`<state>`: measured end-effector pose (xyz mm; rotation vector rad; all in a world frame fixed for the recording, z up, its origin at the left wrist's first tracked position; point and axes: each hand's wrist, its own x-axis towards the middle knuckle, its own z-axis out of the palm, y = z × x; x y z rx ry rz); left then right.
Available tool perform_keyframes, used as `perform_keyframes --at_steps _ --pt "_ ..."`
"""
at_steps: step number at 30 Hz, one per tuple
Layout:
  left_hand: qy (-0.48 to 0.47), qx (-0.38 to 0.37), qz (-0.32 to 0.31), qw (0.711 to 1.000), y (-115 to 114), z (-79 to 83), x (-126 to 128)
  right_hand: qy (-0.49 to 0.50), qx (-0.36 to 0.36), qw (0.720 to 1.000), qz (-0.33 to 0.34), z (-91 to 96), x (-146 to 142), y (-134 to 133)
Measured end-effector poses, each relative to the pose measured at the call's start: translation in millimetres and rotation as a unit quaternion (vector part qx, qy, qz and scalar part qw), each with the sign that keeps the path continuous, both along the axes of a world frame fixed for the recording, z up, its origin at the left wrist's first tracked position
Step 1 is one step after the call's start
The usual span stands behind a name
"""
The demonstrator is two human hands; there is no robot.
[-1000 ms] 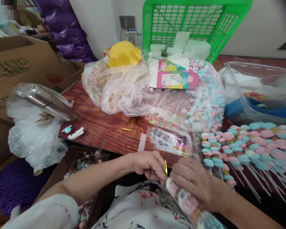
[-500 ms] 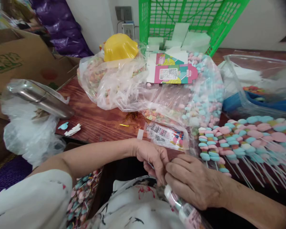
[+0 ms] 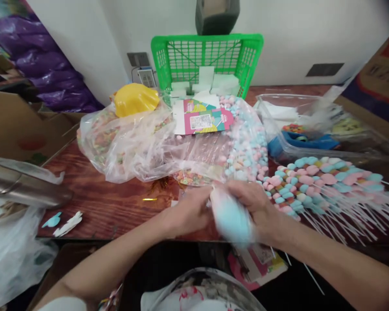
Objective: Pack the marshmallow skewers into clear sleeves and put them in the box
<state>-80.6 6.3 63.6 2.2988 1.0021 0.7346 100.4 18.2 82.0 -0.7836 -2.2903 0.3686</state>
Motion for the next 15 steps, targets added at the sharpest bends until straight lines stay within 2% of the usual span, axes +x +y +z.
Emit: perform_keyframes --at_steps 2,4,5,7,9,12,15 --pt "-0.147 -0.058 -0.010 0.987 16 -1.2 -5 0.024 -0.123 0.992 0.021 -11.9 -4 -6" --pt "-0.216 -0.033 -0.068 0.973 21 7.3 -10 0.059 -0.203 0.977 0.032 -20.8 -6 -7" --pt "-0.231 -0.002 -0.077 0.970 19 12.2 -12 0.088 -0.231 0.969 0.027 -22.7 -6 -7" --pt "-0.245 0.052 -0.036 0.968 12 17.7 -16 0.159 -0.276 0.948 0.016 -21.6 -6 -4" --pt "-0.236 0.060 0.004 0.970 3 15.3 -20 0.206 -0.330 0.921 0.029 -19.2 -7 -3" --pt "-0.164 0.030 -0.018 0.986 -12 4.2 -25 0.278 -0.436 0.853 0.066 -26.1 -17 -8" --pt "-0.133 -0.007 0.050 0.990 -29 -2.0 -32 0.356 -0.555 0.751 0.037 -44.8 -41 -22"
